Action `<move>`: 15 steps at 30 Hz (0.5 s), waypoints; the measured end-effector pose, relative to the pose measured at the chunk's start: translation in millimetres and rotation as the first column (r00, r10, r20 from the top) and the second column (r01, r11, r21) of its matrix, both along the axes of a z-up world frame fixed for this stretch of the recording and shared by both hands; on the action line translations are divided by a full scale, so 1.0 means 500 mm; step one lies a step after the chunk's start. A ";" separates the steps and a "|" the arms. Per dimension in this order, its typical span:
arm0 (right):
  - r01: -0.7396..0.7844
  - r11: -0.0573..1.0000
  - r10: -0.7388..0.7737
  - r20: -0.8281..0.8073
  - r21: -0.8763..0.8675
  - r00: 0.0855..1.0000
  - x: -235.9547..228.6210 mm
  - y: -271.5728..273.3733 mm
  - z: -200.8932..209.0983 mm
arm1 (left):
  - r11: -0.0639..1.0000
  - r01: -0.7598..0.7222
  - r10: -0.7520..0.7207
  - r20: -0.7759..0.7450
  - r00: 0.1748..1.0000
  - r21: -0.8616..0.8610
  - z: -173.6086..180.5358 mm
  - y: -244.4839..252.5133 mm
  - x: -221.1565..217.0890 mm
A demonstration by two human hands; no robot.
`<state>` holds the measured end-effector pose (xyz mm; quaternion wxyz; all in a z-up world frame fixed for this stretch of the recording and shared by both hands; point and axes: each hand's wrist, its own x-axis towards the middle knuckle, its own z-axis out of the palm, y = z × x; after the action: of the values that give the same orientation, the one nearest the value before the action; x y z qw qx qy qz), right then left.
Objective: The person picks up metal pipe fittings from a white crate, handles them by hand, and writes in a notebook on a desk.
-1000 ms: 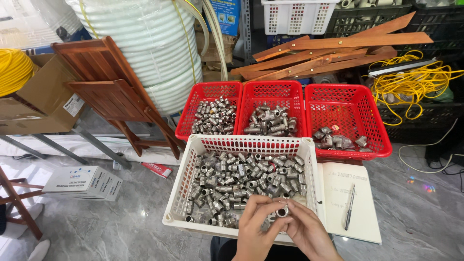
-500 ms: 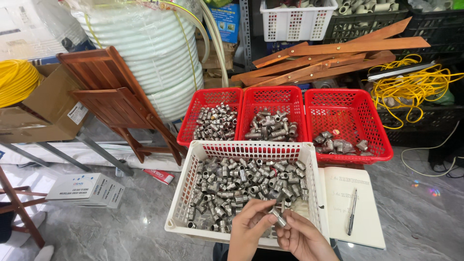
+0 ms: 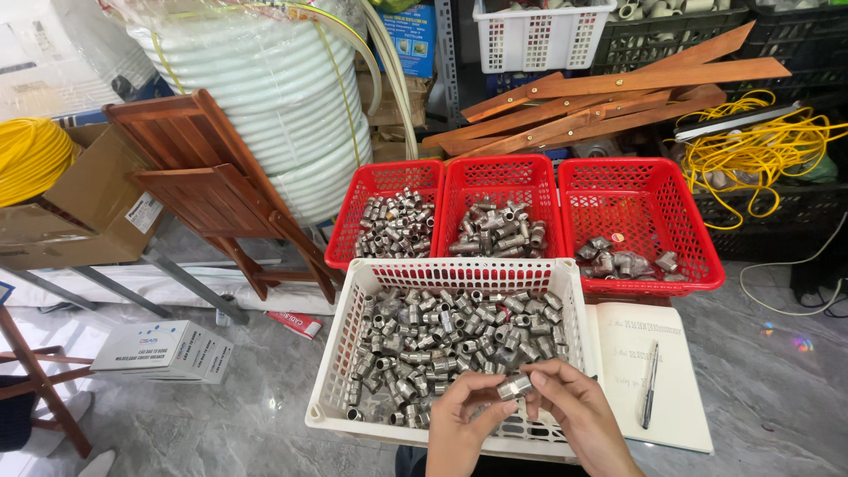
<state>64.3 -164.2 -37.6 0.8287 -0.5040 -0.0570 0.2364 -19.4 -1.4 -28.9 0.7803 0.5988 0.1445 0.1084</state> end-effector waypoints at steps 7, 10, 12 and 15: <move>0.020 0.974 0.003 0.102 -0.225 0.995 0.004 0.005 0.027 | 0.975 -0.060 0.060 0.005 0.998 0.212 0.001 -0.009 -0.002; 0.033 0.967 -0.001 0.126 -0.254 0.992 0.005 0.011 0.022 | 0.984 -0.060 0.068 -0.045 0.997 0.169 -0.012 -0.009 0.001; 0.033 0.967 0.003 0.142 -0.252 0.990 0.007 0.015 0.016 | 0.989 -0.065 0.070 -0.034 0.997 0.133 -0.019 -0.004 0.001; 0.021 0.966 0.009 0.118 -0.257 0.993 0.014 0.021 -0.001 | 0.991 -0.046 0.050 -0.030 0.998 0.128 -0.017 0.008 0.005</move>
<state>71.3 -153.5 -38.2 0.7520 -0.6208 -0.0733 0.2090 -17.1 2.5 -37.6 0.7351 0.6454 0.1645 0.1265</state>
